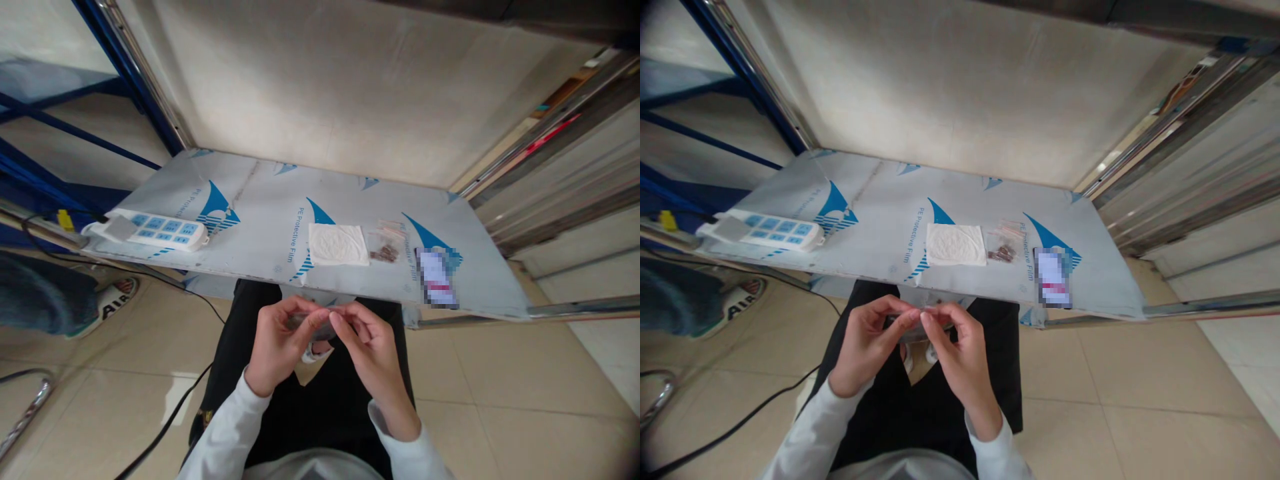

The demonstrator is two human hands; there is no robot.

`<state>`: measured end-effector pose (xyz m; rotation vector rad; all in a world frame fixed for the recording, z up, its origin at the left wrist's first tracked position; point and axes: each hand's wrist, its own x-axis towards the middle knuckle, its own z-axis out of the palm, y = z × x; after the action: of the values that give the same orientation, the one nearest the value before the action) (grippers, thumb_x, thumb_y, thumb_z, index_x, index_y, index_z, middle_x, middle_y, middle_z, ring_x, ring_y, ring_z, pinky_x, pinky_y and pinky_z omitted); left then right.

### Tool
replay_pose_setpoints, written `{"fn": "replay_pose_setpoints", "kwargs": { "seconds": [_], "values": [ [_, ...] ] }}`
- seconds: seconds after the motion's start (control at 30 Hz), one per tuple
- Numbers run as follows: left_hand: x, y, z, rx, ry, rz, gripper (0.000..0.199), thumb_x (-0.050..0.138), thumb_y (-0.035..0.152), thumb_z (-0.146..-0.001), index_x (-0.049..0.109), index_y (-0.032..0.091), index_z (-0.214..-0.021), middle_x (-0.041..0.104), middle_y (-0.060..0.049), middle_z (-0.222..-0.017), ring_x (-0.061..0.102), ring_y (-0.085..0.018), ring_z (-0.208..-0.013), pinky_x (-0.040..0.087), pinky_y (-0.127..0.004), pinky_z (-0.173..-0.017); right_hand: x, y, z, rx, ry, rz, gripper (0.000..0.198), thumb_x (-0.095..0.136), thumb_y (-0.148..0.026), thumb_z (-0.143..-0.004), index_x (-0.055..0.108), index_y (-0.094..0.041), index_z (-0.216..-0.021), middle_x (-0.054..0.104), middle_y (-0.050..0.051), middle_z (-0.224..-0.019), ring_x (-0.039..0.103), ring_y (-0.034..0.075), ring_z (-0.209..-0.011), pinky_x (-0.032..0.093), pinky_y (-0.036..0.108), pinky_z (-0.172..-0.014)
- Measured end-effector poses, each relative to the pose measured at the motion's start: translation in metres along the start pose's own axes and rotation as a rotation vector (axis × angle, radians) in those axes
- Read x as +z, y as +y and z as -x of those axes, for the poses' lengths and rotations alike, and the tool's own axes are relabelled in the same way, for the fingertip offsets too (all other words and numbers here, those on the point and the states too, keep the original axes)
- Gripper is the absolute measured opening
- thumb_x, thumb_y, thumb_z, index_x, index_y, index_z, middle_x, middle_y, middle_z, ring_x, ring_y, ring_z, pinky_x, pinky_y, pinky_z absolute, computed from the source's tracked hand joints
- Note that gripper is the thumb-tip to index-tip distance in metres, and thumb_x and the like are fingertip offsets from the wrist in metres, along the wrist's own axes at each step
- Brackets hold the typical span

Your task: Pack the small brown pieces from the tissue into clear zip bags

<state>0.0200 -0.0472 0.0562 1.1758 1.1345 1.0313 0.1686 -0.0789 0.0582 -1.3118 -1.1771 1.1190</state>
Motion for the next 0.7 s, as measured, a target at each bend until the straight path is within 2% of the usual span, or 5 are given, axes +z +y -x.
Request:
{"fn": "replay_pose_setpoints", "kwargs": {
  "seconds": [0.1, 0.23, 0.4, 0.53, 0.7],
  "values": [
    [0.001, -0.003, 0.0, -0.068, -0.071, 0.074, 0.024, 0.073, 0.035, -0.075, 0.071, 0.012, -0.079, 0.072, -0.006, -0.073, 0.061, -0.011, -0.054, 0.049, -0.018, -0.046, -0.002, 0.0, -0.001, -0.051, 0.001, -0.023, 0.01, 0.063, -0.027, -0.085, 0.065, -0.02, -0.078, 0.065, 0.002, -0.08, 0.061, 0.015, -0.078, 0.048, 0.025, -0.072],
    [0.004, -0.003, -0.001, -0.07, -0.113, 0.113, 0.023, 0.076, 0.032, -0.071, 0.071, 0.012, -0.081, 0.073, -0.006, -0.076, 0.062, -0.011, -0.054, 0.05, -0.018, -0.046, -0.005, 0.0, -0.002, -0.118, 0.037, 0.026, 0.011, 0.064, -0.025, -0.085, 0.063, -0.019, -0.075, 0.064, 0.002, -0.081, 0.061, 0.016, -0.079, 0.048, 0.026, -0.074],
    [0.007, 0.0, -0.001, -0.078, -0.092, 0.081, 0.021, 0.074, 0.032, -0.073, 0.069, 0.012, -0.077, 0.073, -0.006, -0.07, 0.067, -0.016, -0.06, 0.054, -0.022, -0.054, -0.009, 0.009, 0.002, -0.025, -0.02, 0.066, 0.02, 0.056, -0.034, -0.09, 0.066, -0.019, -0.083, 0.067, 0.003, -0.076, 0.062, 0.016, -0.075, 0.049, 0.026, -0.07],
    [0.006, -0.002, -0.002, -0.041, -0.088, -0.016, 0.018, 0.075, 0.031, -0.072, 0.073, 0.013, -0.074, 0.075, -0.007, -0.074, 0.069, -0.018, -0.064, 0.056, -0.025, -0.063, -0.014, 0.013, 0.003, 0.026, -0.031, 0.068, 0.017, 0.065, -0.035, -0.084, 0.067, -0.018, -0.084, 0.069, 0.004, -0.08, 0.064, 0.017, -0.075, 0.05, 0.026, -0.069],
    [0.005, -0.003, -0.004, -0.109, -0.252, 0.008, 0.032, 0.06, 0.041, -0.084, 0.077, 0.015, -0.089, 0.076, -0.006, -0.076, 0.069, -0.02, -0.07, 0.057, -0.03, -0.072, -0.033, 0.001, -0.012, 0.058, -0.103, 0.064, 0.02, 0.067, -0.037, -0.081, 0.071, -0.017, -0.079, 0.07, 0.003, -0.072, 0.063, 0.015, -0.067, 0.05, 0.024, -0.062]
  ]
}}
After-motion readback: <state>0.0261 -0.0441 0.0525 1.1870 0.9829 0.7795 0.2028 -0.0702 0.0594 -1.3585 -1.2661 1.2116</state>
